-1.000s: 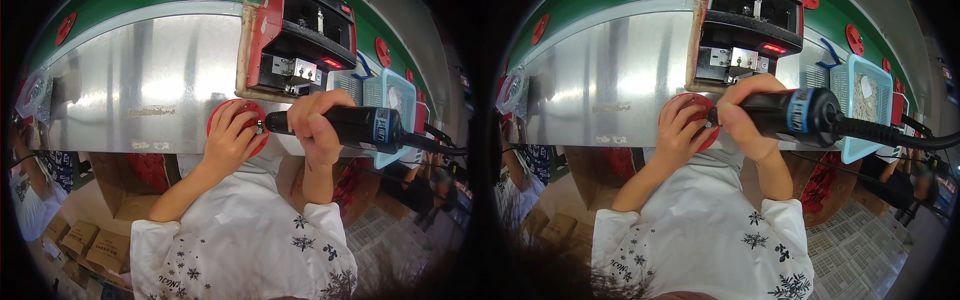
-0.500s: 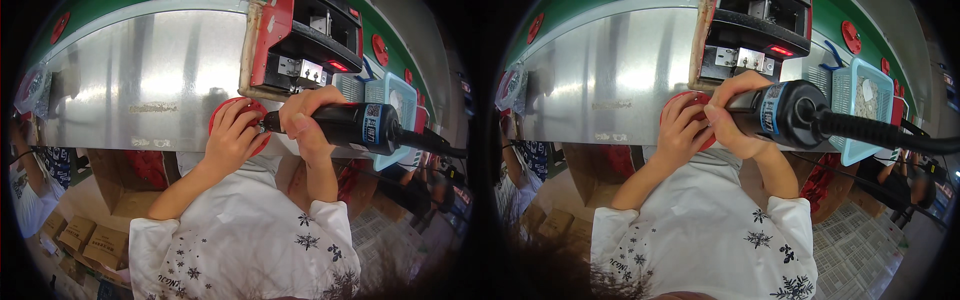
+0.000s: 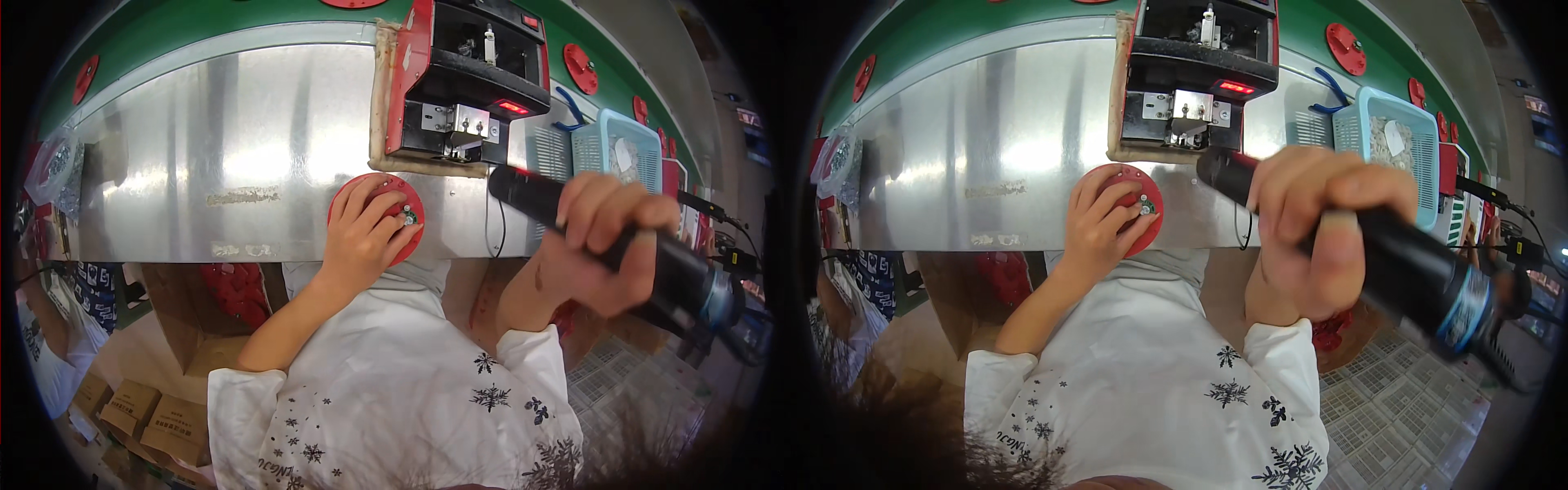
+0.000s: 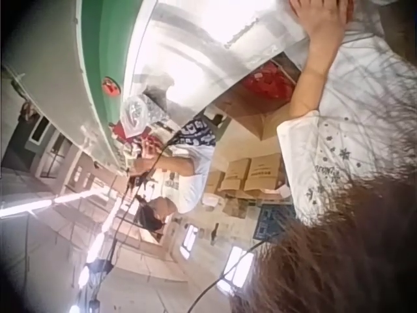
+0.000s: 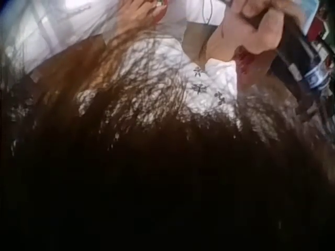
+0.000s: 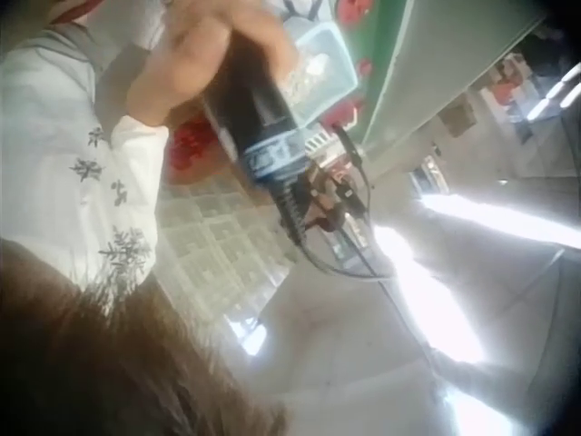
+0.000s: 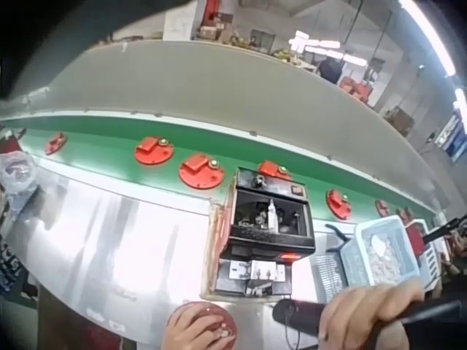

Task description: Assembling parts onto red circular bases using an electric screwdriver on a production line.

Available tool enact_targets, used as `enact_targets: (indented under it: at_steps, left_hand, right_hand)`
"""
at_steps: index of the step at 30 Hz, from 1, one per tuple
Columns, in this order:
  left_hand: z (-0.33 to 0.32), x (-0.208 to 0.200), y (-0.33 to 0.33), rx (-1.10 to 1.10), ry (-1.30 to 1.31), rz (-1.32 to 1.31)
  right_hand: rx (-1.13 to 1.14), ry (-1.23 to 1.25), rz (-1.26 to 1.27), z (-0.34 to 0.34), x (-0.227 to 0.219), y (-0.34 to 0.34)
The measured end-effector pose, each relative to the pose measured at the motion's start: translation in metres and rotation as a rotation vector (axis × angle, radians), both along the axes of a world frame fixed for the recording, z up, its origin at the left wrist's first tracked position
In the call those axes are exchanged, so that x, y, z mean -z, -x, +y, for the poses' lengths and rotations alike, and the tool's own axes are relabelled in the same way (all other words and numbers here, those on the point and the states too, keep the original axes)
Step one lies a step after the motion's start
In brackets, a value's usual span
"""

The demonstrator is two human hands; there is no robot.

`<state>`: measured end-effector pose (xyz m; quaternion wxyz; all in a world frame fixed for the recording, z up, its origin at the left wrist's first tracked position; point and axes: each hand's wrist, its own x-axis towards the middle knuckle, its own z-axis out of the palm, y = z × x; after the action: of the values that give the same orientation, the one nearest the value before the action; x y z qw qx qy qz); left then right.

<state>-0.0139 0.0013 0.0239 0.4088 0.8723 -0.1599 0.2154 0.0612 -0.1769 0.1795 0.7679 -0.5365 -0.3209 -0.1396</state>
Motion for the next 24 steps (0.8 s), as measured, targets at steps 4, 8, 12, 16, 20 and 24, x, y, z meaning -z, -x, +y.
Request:
enact_targets:
  at_steps: [4, 8, 12, 16, 20, 24]
  left_hand:
    - [0.003, 0.001, 0.004, -0.026, -0.008, 0.009]
    - [0.001, -0.001, 0.002, -0.02, 0.006, 0.018]
    - [0.003, -0.001, 0.002, -0.011, -0.001, 0.027]
    - [0.004, -0.001, 0.003, -0.001, -0.012, 0.026]
    - [0.013, -0.006, 0.003, 0.105, -0.014, 0.074]
    - [0.02, -0.013, 0.004, 0.184, -0.089, 0.149]
  right_hand:
    - [0.093, -0.014, 0.024, 0.017, 0.014, -0.025]
    - [0.102, 0.114, 0.072, 0.019, 0.012, -0.025]
    - [0.136, 0.341, 0.102, 0.023, 0.004, -0.039]
    - [-0.409, 0.446, -0.246, 0.016, 0.006, -0.078]
    - [-0.15, 0.238, 0.3, 0.033, 0.0, -0.062]
    - [-0.151, 0.169, 0.397, 0.021, 0.012, -0.035]
